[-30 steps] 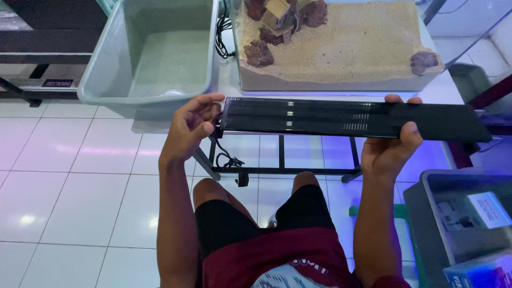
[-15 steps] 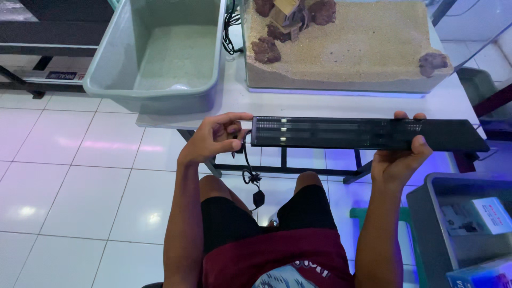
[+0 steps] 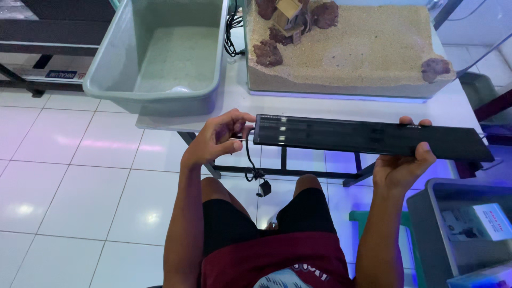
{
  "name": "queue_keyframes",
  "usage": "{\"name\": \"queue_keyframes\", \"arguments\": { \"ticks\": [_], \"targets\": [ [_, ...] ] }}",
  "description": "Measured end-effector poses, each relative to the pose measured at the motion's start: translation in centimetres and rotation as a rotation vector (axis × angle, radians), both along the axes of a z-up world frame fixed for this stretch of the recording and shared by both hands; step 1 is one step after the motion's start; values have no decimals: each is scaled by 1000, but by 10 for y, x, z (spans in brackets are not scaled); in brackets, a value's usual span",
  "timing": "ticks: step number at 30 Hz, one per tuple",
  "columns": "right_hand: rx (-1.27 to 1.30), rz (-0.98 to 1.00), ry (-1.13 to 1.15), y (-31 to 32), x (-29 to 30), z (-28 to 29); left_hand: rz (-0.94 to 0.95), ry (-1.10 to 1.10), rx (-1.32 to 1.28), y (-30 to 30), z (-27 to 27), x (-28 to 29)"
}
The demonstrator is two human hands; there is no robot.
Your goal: The person opens a white box, removes a cardboard insert, and takes out a black LED aquarium light fixture. The person then extends the metal mounting brackets on both sides of the light and places it across the top of a glass aquarium.
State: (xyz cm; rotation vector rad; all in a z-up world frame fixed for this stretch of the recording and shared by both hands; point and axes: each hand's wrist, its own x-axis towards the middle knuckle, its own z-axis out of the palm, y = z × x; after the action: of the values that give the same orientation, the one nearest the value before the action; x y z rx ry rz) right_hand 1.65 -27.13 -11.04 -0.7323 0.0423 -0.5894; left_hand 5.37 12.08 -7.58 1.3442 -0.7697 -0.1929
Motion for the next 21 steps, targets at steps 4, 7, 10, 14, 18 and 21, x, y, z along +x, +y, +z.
{"name": "queue_keyframes", "arguments": {
  "ticks": [4,7,10,14,18,21],
  "targets": [
    [-81,25,-92,0,-4,5,207,-73,251,-12,24,-9],
    [-165,0,-130,3,-3,23,356,-62,343,-16,34,-6],
    [-94,-24,-110,5,1,47,277,-88,98,-13,37,6],
    [-39,-18,-121,9,18,73,226,-126,-53,-9,56,23],
    [-60,32,-224,8,46,89,274,-79,-156,-16,77,45],
    [-68,-22,-196,21,62,123,305,-88,-199,-11,93,71]
  ]
}}
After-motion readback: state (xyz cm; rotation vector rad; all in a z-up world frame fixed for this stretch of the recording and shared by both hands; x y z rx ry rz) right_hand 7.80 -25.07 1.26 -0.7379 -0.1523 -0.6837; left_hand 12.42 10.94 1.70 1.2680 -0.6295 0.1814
